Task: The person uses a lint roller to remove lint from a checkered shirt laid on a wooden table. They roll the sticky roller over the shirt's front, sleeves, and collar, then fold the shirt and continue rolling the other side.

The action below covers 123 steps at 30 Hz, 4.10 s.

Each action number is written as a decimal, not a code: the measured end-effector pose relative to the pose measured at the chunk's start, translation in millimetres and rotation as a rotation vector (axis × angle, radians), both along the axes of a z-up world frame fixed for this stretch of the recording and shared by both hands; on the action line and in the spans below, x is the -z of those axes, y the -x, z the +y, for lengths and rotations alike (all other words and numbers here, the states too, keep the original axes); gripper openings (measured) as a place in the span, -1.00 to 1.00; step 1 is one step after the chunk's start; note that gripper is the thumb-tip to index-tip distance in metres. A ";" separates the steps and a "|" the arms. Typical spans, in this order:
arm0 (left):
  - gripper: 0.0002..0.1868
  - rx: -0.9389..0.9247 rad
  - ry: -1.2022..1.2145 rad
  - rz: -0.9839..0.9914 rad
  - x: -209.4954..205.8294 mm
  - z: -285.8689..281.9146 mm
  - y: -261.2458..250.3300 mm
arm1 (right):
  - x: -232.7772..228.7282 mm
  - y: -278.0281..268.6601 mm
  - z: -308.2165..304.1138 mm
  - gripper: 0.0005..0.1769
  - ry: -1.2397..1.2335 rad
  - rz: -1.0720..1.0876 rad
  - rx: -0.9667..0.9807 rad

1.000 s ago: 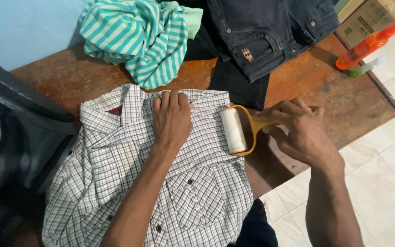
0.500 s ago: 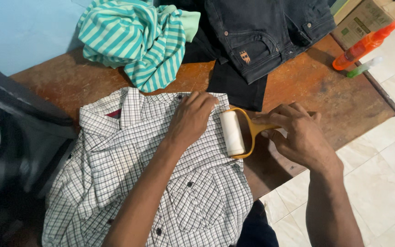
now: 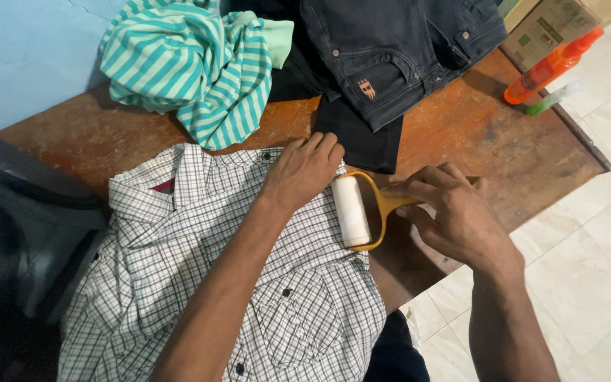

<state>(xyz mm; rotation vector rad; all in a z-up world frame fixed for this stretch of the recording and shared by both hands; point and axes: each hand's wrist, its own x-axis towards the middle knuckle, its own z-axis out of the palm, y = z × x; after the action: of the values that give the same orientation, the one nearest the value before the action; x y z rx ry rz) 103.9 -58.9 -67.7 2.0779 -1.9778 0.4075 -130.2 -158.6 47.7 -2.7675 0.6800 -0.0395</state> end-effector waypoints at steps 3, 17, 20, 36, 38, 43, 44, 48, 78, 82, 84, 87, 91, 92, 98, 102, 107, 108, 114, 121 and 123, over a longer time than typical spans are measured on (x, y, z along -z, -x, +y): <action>-0.93 -0.018 -0.011 0.037 -2.0 -2.2 -0.7 | 0.5 -1.0 -0.1 -0.58 -0.003 -0.002 0.001; -0.84 -0.084 -0.255 0.741 -38.7 -10.8 -13.2 | -0.3 -2.9 -0.2 -0.57 0.004 0.022 -0.014; -0.83 -0.089 -0.311 0.820 -43.1 -11.4 -17.0 | 2.0 -3.8 -0.8 -0.57 0.023 0.055 -0.017; -0.76 -0.125 -0.139 0.719 -32.8 -9.9 -12.4 | -1.9 -3.9 3.3 -0.59 -0.008 -0.003 -0.006; -0.74 -0.179 -0.134 0.746 -44.3 1.3 -9.7 | -2.0 -3.6 4.0 -0.61 -0.007 -0.014 -0.009; -0.61 -0.177 -0.180 0.577 -52.5 30.5 -11.3 | -1.3 -3.0 3.1 -0.60 -0.005 -0.021 -0.027; -0.64 -0.162 -0.143 0.547 -48.8 33.0 -11.6 | -0.7 -3.2 2.5 -0.61 -0.003 -0.005 -0.018; -0.73 -0.143 -0.092 0.468 -24.7 33.8 -13.7 | 3.6 -3.9 0.7 -0.62 -0.003 0.041 -0.001; -0.94 -0.276 -0.007 0.549 -3.9 31.3 -12.4 | -0.3 -4.3 1.7 -0.52 -0.032 0.076 0.013; -0.95 -0.277 0.017 0.591 -4.2 37.3 -11.2 | 1.7 -3.4 1.2 -0.54 -0.030 0.050 0.002; -0.91 -0.241 0.160 0.388 -6.7 47.4 -11.4 | 2.7 -1.8 0.9 -0.57 0.024 -0.033 -0.053; -0.90 -0.192 0.226 0.297 -10.9 69.3 -1.4 | 4.2 -2.6 2.4 -0.65 0.083 -0.126 -0.098; -0.88 -0.177 0.116 0.326 -14.0 106.9 23.1 | 11.8 -16.3 11.3 -0.73 0.072 -0.367 -0.144; -0.82 -0.197 0.094 0.321 -14.8 114.5 28.2 | 14.4 -23.0 13.1 -0.77 0.089 -0.327 -0.141; -0.31 -0.297 0.004 0.325 -19.4 145.6 36.3 | 10.4 -32.3 -3.9 -0.67 0.123 -0.237 -0.123; -0.13 -0.311 -0.061 0.313 -15.5 154.3 38.4 | 0.5 -20.5 -17.5 -0.60 0.109 -0.177 -0.051; -0.03 -0.319 -0.110 0.288 -7.0 157.9 37.3 | 16.6 -38.7 -0.9 -0.68 0.188 -0.182 -0.135; -0.01 -0.317 -0.105 0.278 -6.1 158.0 37.0 | 22.3 -43.8 4.4 -0.69 0.141 -0.188 -0.161; -0.05 -0.392 -0.157 0.272 -9.4 178.5 22.5 | 17.6 -42.0 -16.1 -0.66 0.049 -0.035 -0.042; -0.21 -0.375 -0.135 0.323 -16.1 203.9 9.5 | 21.2 -57.9 12.3 -0.58 0.014 -0.126 -0.243; -0.24 -0.386 -0.141 0.319 -16.2 206.9 9.9 | 26.3 -68.0 25.6 -0.55 -0.032 -0.125 -0.272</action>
<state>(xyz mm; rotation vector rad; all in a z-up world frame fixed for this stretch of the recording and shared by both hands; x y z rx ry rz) 94.0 148.0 -51.4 2.4378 -1.4653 -0.0037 -62.2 -133.0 21.3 -2.7727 0.2669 -0.1418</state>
